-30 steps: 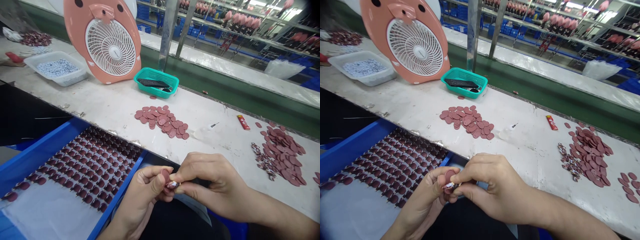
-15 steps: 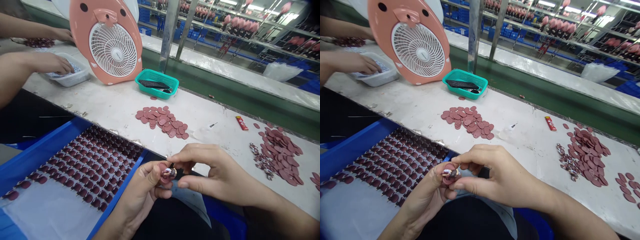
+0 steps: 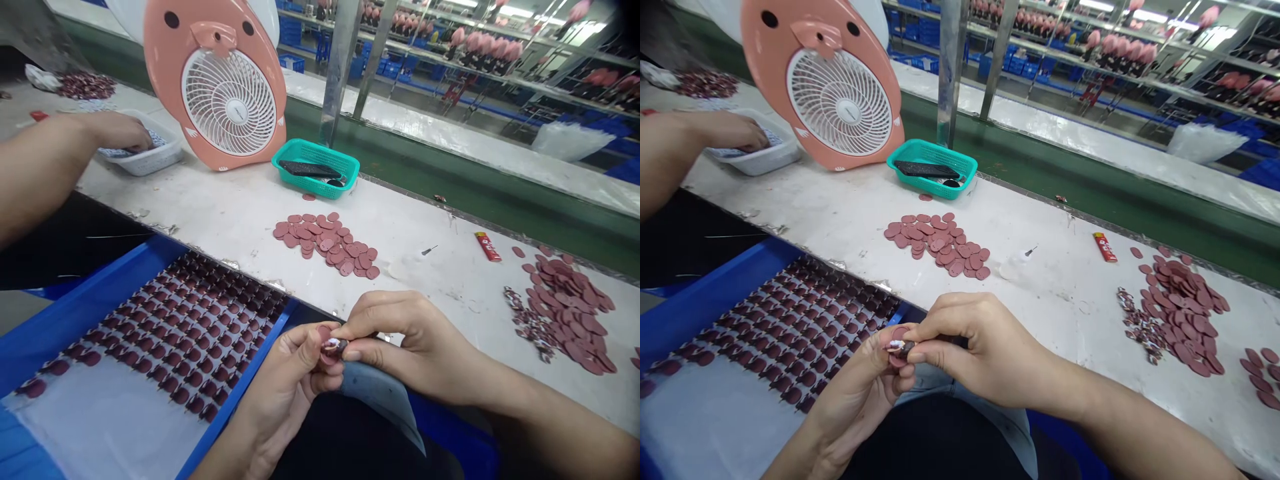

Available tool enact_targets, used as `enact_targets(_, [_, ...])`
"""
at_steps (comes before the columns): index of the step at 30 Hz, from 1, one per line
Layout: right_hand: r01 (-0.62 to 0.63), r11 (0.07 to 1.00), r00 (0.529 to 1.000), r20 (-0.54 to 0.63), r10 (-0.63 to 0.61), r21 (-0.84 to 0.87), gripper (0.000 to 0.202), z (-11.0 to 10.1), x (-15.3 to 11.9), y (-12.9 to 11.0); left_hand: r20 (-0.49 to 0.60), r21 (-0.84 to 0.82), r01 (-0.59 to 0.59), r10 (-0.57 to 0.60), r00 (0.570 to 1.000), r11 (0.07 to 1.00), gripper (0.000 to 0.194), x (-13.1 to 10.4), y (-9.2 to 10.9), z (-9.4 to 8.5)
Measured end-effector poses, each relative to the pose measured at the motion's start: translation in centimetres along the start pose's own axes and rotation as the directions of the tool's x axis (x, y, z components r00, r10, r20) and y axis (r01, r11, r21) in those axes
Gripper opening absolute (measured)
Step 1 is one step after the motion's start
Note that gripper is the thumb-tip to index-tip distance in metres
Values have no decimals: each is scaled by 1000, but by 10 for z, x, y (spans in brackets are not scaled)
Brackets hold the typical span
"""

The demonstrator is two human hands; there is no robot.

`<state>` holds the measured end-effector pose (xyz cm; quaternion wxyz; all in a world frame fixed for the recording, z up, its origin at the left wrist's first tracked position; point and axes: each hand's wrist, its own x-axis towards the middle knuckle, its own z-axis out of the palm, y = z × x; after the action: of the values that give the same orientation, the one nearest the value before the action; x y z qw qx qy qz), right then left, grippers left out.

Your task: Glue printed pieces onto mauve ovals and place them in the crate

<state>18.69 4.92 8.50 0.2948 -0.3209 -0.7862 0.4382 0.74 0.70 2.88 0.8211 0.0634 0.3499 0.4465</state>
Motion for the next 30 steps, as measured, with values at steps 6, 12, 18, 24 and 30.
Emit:
enact_targets(6, [6,1000,1000,5,-6,20,10,3,4,4,-56,-26,6,-7,998,1000,37,0,0,-1])
enact_targets(12, [-46,998,999,26,44,43,8,5,11,7,-55,-36,-12,10,998,999,40,1,-1,-8])
enact_targets(18, [-69,997,996,58,67,36,10,5,14,7,-5,-5,7,-7,1000,1000,39,5,6,-17])
enact_targets(24, [75,971,990,-101,-100,-227,9,15,22,17,-54,73,-104,108,993,992,53,11,15,-29])
enact_targets(30, [241,679,876,-146,-459,-693,15,44,24,29,-236,227,-450,497,835,864,40,10,6,-24])
